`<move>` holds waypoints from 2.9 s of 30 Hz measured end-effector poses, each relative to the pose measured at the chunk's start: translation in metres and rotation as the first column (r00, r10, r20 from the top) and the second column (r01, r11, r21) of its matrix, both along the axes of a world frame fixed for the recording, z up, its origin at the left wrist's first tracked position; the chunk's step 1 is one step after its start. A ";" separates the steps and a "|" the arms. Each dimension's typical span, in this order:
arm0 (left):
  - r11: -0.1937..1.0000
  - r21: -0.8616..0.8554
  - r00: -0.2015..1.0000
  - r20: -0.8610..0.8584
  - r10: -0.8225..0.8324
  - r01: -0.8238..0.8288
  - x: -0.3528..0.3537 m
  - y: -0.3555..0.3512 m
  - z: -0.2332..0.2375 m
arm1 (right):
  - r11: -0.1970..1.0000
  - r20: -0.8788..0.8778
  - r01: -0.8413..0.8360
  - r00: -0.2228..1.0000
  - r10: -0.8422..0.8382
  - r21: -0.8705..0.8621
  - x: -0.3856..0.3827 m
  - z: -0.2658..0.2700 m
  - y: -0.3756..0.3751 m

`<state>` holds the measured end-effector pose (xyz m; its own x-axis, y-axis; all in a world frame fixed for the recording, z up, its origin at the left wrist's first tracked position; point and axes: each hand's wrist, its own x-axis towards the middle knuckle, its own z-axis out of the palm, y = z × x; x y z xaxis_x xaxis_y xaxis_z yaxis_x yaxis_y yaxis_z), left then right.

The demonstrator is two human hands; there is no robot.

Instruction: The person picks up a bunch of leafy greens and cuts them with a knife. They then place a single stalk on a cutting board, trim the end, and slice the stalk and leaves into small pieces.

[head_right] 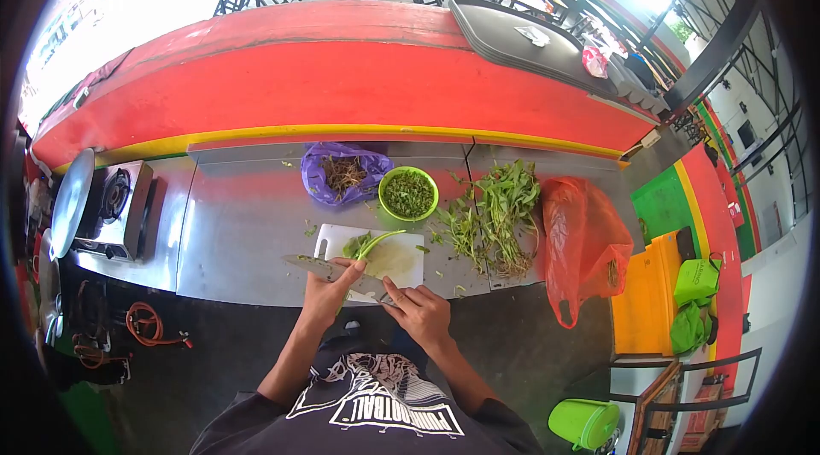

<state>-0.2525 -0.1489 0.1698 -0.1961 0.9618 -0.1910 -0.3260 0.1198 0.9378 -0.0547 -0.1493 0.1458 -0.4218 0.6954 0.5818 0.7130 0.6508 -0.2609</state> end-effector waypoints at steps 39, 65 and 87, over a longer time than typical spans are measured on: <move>0.999 0.018 1.000 0.002 0.031 -0.031 -0.005 0.005 0.001 | 0.999 0.024 -0.014 1.000 0.013 0.036 0.003 0.005 0.005; 0.997 0.039 0.998 0.023 -0.063 0.062 -0.010 -0.005 -0.005 | 0.999 0.016 -0.046 0.999 0.045 0.024 0.005 0.016 0.006; 0.999 -0.013 1.000 0.007 0.029 -0.029 -0.003 -0.004 0.001 | 0.999 0.043 -0.030 0.999 0.029 0.020 0.001 0.016 0.005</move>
